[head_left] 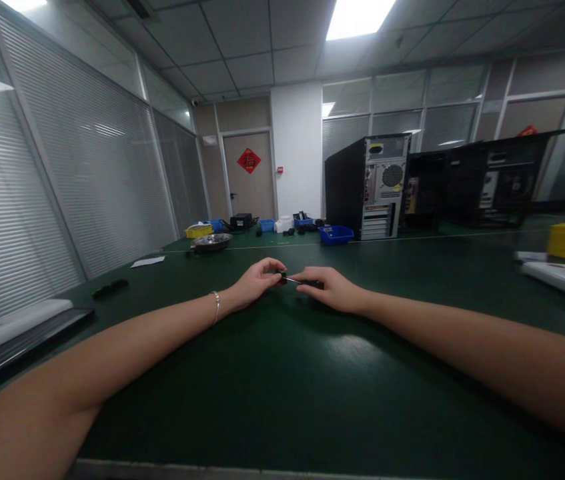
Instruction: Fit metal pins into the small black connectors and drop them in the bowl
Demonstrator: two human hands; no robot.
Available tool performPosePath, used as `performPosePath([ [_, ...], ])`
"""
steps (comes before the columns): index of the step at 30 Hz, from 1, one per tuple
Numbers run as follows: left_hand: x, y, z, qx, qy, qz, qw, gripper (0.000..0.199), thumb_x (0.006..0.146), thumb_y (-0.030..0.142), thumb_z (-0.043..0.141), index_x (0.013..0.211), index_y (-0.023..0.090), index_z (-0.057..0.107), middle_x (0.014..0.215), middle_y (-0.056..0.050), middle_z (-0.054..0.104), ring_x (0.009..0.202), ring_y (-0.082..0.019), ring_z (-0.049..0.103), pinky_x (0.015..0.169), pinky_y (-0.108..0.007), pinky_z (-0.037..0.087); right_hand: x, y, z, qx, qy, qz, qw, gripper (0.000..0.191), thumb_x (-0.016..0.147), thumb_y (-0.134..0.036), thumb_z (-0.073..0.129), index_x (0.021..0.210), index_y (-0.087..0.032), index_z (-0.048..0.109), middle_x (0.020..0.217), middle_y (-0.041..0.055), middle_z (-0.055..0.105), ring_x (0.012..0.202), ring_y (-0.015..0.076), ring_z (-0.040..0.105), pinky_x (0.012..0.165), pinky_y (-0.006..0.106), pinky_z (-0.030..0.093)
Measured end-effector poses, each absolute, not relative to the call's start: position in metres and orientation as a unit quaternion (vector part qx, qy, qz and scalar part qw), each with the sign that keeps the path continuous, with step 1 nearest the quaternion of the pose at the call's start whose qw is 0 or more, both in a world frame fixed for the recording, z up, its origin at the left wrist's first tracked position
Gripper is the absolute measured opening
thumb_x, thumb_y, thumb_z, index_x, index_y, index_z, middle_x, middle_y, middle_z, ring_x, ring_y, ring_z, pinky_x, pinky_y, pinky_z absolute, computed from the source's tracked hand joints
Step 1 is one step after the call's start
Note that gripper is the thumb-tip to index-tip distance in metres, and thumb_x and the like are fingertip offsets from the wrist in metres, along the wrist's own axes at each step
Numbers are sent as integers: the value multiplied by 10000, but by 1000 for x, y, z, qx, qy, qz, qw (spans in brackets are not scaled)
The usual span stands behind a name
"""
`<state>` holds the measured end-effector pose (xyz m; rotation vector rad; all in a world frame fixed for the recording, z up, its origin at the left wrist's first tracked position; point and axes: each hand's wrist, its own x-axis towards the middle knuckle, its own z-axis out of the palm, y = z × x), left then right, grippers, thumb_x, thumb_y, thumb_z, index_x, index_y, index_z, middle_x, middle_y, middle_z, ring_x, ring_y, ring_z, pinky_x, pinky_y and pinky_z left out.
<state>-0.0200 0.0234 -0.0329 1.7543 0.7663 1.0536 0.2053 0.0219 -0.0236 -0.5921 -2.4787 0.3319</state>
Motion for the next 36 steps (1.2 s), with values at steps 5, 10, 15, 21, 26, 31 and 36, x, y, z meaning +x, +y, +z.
performPosePath([
  [5,-20,21,-32,714,336,403,464,369,756,324,606,1068,137,545,904,-66,588,828,-158,554,762,-302,422,206,21,-22,-206,-933,134,265,337,882,-321,499,1202,-221,542,1010,38,597,880,165,550,796,279,416],
  [10,-18,19,-31,721,340,440,413,357,713,369,639,981,150,550,915,-41,554,733,-113,532,666,-249,410,206,19,-21,-221,-923,139,283,311,894,-313,465,1167,-204,566,1077,50,596,938,188,550,800,296,432],
  [15,-17,18,-31,726,327,433,423,327,716,297,648,990,146,552,946,-53,557,750,-114,548,706,-263,432,205,21,-24,-262,-900,118,327,328,882,-274,473,1196,-213,543,1154,53,575,1025,205,527,856,327,423],
  [21,-19,26,-34,715,314,448,434,297,744,273,626,997,128,574,979,-78,581,820,-145,573,772,-309,449,206,24,-28,-268,-902,84,329,325,867,-254,491,1183,-220,556,1089,50,602,926,186,557,766,291,439],
  [26,-19,26,-34,725,299,447,430,272,755,256,617,985,114,585,935,-77,602,814,-146,577,765,-310,457,206,23,-28,-264,-910,62,313,323,862,-257,502,1179,-231,565,999,44,616,810,166,560,704,267,429],
  [31,-18,22,-33,732,305,433,428,270,749,252,623,980,116,595,961,-83,609,837,-160,587,798,-334,461,206,22,-27,-268,-915,43,300,312,853,-249,511,1155,-232,584,979,44,619,823,174,560,735,275,424],
  [36,-17,22,-32,721,312,440,434,285,743,263,632,988,122,601,958,-82,617,824,-153,587,787,-324,467,205,21,-27,-267,-911,37,312,316,861,-250,495,1166,-227,575,1019,51,613,870,183,562,736,275,427],
])
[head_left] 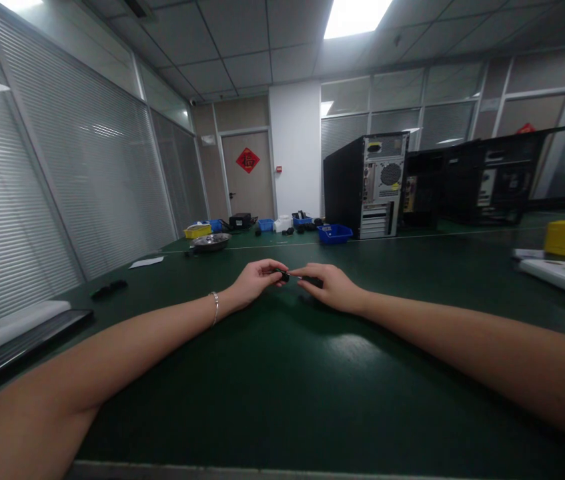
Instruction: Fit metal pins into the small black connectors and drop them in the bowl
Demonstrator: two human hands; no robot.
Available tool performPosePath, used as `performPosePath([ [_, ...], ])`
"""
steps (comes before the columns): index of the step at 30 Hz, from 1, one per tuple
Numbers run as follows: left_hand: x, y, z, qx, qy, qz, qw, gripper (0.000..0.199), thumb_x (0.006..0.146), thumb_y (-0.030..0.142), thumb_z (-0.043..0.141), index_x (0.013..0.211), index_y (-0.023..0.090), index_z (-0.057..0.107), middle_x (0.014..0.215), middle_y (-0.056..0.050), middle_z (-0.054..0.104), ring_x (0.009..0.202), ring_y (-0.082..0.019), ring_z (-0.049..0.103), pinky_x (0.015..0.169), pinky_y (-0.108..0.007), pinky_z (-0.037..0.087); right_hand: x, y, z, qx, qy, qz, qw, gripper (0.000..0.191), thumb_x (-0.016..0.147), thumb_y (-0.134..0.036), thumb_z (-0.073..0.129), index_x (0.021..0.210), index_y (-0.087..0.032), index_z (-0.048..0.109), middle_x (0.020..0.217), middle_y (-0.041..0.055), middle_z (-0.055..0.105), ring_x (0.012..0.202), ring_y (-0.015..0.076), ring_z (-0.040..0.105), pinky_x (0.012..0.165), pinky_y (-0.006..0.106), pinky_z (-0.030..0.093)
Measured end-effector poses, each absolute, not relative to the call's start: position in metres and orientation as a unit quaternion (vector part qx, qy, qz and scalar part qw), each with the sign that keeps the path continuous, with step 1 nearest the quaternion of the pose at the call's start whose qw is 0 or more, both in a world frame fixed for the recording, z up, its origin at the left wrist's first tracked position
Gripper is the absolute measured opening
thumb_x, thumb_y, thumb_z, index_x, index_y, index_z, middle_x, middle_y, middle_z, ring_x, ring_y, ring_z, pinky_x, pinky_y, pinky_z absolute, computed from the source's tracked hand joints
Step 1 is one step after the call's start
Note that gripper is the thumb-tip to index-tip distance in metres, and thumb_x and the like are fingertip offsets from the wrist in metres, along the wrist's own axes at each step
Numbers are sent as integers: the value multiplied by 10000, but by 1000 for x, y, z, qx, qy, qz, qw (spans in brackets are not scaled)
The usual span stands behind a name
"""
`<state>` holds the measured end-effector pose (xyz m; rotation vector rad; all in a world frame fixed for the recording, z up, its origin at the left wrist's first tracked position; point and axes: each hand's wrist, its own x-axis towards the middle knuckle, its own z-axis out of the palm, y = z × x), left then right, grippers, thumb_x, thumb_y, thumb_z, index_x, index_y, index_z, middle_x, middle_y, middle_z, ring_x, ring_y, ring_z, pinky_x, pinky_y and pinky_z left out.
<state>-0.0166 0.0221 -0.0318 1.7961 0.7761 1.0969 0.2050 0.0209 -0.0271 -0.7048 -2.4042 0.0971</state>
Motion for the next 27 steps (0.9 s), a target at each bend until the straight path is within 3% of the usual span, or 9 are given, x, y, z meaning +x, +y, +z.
performPosePath([
  [19,-13,23,-31,636,306,470,530,346,696,244,688,1003,113,597,951,-83,625,777,-122,596,779,-289,456,201,25,-28,-233,-909,59,340,358,863,-211,506,1221,-209,514,1131,79,582,1010,202,543,877,346,421],
  [27,-18,24,-26,634,321,470,523,262,733,240,646,961,116,613,905,-71,605,740,-118,567,715,-269,431,203,20,-26,-238,-906,68,343,324,875,-218,487,1195,-193,533,1129,74,584,1011,193,541,887,332,417],
])
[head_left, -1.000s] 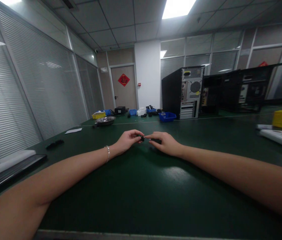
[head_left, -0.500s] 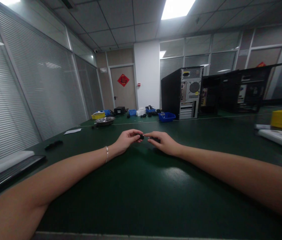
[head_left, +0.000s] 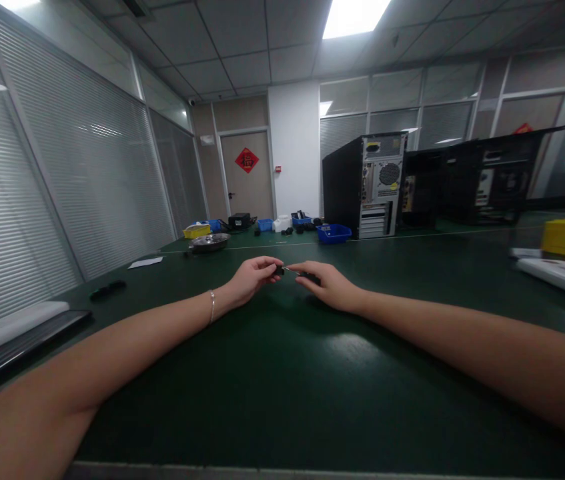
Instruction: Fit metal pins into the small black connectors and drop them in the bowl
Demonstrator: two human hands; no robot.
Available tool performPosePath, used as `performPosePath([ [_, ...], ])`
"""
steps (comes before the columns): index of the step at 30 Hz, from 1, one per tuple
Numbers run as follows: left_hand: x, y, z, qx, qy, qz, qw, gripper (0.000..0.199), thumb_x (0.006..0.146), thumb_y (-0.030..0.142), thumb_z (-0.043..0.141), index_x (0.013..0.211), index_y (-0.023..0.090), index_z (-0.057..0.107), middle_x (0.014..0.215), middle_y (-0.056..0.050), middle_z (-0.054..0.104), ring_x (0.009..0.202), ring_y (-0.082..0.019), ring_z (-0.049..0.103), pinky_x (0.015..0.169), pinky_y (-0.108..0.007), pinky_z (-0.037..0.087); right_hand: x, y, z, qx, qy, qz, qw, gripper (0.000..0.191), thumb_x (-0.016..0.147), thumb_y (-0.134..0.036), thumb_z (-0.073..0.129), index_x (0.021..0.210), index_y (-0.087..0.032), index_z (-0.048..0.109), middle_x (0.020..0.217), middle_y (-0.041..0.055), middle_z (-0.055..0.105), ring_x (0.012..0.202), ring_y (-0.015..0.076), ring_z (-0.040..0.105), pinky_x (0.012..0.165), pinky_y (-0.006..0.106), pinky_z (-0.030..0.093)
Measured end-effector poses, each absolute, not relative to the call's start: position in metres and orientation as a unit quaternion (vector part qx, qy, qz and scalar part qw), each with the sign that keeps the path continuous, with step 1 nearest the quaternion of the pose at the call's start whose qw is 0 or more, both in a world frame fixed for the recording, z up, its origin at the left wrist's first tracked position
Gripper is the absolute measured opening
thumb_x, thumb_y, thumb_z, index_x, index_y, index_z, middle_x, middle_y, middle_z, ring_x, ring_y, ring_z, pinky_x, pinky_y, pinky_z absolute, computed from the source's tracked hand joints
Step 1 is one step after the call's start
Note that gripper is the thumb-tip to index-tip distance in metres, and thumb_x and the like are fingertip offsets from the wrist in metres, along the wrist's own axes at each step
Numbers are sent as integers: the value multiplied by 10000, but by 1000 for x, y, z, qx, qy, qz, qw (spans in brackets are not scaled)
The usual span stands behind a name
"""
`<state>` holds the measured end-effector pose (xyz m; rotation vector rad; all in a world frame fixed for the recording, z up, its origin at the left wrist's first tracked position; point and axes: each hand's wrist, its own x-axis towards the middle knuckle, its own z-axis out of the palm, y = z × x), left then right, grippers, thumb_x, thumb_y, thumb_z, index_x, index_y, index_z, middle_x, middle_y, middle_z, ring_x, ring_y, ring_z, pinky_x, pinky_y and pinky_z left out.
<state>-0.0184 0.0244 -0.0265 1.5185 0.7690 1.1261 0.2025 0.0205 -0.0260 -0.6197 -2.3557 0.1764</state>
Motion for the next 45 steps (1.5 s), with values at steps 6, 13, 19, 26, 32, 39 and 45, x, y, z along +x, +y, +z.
performPosePath([
  [6,-17,21,-28,690,345,430,469,272,697,288,667,905,127,599,794,-25,570,662,-94,504,604,-218,381,203,20,-26,-263,-894,72,355,305,875,-243,483,1169,-202,553,1117,66,592,1002,198,544,861,335,431],
  [13,-32,41,-31,694,405,456,383,294,660,266,693,904,134,595,780,-9,567,618,-81,490,555,-196,385,205,20,-26,-261,-901,76,338,298,874,-256,486,1155,-202,568,1093,61,601,981,198,552,835,320,438],
  [19,-99,88,-18,495,543,596,323,244,692,95,644,932,99,598,814,-53,580,641,-103,555,613,-238,468,207,17,-23,-259,-906,91,322,298,873,-269,489,1150,-198,570,1072,56,607,960,195,556,816,315,444],
  [26,-199,97,-5,332,630,662,232,315,855,288,493,1127,130,499,1112,-95,532,946,-193,554,792,-388,480,208,17,-23,-257,-907,102,318,293,869,-271,496,1141,-199,576,1057,48,613,938,194,560,795,312,448],
  [32,-214,99,-9,339,634,657,228,270,842,244,514,1078,112,521,1032,-86,559,865,-168,574,743,-347,493,207,17,-22,-261,-907,104,314,292,869,-277,496,1137,-196,581,1059,52,613,931,195,561,785,311,447],
  [39,-175,101,-9,476,579,612,253,285,635,7,660,889,87,562,765,-19,571,639,-89,551,666,-242,459,208,15,-21,-258,-909,105,309,298,873,-283,489,1144,-195,577,1052,53,614,919,194,563,780,312,448],
  [45,-90,74,-15,672,469,470,329,379,584,166,744,911,125,555,963,-83,606,845,-169,578,765,-321,461,208,19,-24,-256,-908,93,319,286,866,-274,499,1126,-195,588,1036,47,621,912,186,566,777,296,445],
])
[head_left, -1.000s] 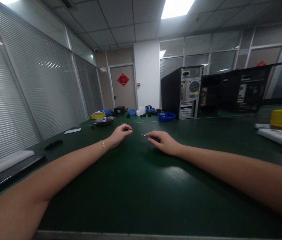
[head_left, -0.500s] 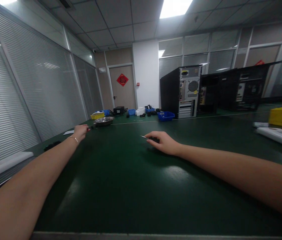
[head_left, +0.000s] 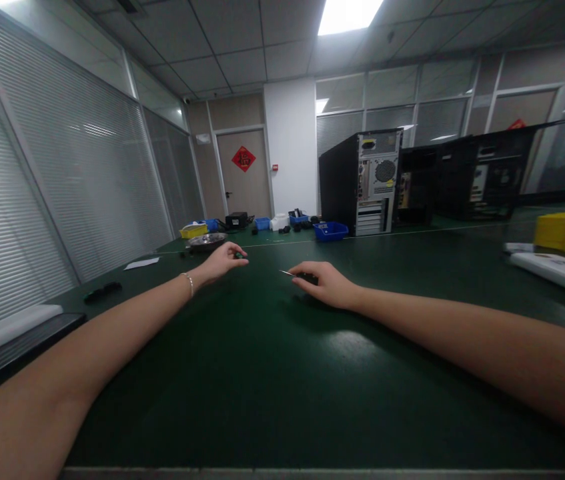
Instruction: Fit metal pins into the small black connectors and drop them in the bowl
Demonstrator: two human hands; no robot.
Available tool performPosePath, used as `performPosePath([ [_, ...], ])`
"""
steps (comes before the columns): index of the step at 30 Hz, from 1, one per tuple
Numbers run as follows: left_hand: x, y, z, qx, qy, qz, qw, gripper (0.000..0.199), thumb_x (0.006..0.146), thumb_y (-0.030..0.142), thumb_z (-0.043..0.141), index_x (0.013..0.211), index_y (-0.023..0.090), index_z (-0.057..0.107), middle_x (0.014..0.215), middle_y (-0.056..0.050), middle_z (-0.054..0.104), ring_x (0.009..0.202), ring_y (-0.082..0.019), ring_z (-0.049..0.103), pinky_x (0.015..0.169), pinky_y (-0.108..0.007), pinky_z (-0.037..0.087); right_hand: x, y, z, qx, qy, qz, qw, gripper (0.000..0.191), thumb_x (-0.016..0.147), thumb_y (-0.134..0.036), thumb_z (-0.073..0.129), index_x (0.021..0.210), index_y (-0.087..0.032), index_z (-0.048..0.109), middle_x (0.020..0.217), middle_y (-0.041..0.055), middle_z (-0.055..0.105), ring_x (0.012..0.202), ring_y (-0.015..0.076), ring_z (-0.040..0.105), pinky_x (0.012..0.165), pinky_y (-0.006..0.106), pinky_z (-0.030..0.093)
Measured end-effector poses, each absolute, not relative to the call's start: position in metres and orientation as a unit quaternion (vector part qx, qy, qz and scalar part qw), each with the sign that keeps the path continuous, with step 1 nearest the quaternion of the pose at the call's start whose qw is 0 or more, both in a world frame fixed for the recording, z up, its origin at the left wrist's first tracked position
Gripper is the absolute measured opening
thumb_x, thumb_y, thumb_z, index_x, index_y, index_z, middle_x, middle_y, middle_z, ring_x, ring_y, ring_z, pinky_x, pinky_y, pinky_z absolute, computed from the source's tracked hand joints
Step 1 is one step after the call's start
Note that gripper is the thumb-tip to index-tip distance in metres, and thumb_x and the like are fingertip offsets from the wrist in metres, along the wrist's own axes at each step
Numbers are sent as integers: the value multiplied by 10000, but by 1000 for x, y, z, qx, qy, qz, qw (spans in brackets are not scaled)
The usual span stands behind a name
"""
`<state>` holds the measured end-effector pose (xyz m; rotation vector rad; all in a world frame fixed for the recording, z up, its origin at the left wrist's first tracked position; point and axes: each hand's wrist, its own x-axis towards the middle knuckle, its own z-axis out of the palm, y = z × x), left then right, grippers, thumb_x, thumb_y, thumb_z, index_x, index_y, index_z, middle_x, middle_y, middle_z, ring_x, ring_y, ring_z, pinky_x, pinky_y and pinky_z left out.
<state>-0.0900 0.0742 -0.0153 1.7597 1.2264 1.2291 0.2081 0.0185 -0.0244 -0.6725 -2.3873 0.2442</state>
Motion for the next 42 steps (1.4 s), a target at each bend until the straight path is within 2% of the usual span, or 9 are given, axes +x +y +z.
performPosePath([
  [4,-33,38,-17,786,370,293,399,392,677,238,684,1020,146,518,1010,-76,591,876,-168,579,768,-322,466,208,21,-26,-266,-899,85,337,266,860,-268,505,1091,-186,609,1019,54,631,898,191,574,772,296,444],
  [7,-12,15,-16,835,359,209,360,412,750,327,607,1114,162,508,949,-59,601,797,-154,576,716,-307,464,208,22,-26,-264,-893,90,354,251,865,-259,494,1070,-184,618,1007,51,635,907,189,573,790,296,438],
  [14,-10,6,-13,878,371,186,239,428,802,419,514,1168,197,524,1073,-71,558,875,-174,536,756,-296,430,209,22,-26,-268,-884,114,367,252,864,-275,496,1063,-188,624,1006,46,632,905,190,569,785,297,435],
  [20,-11,4,-13,868,391,197,234,476,786,466,508,1184,206,515,1106,-83,506,850,-170,511,717,-282,423,212,40,-26,-315,-859,177,363,276,852,-338,509,1036,-175,635,998,56,629,898,193,561,782,303,432],
  [23,-13,4,-13,864,393,198,245,487,759,469,540,1171,211,524,1078,-77,491,842,-167,499,693,-268,414,219,51,-19,-351,-859,242,283,325,779,-398,596,1002,-167,643,911,48,628,724,155,561,626,259,440],
  [25,-14,4,-13,864,391,188,254,535,708,455,605,1178,213,517,1066,-71,476,837,-165,490,680,-261,408,224,54,-14,-365,-855,317,188,395,732,-443,633,1012,-165,630,774,23,609,538,104,494,470,217,379],
  [27,-15,4,-12,865,391,177,260,583,662,446,650,1179,211,515,1064,-68,467,839,-167,482,675,-258,406,229,54,-8,-358,-851,367,111,427,682,-450,677,994,-162,626,718,7,581,491,82,445,412,193,324],
  [33,-15,4,-10,867,398,158,255,525,673,490,623,1102,194,562,1023,-63,497,849,-179,480,684,-267,405,239,49,6,-320,-868,381,6,479,642,-434,717,1026,-171,602,824,8,567,558,75,453,432,168,332],
  [42,-14,4,-15,858,389,188,277,504,684,448,635,1113,198,553,1038,-66,519,830,-165,496,677,-269,414,240,48,11,-287,-901,323,-34,396,653,-390,714,956,-154,617,819,3,574,663,112,512,511,179,382],
])
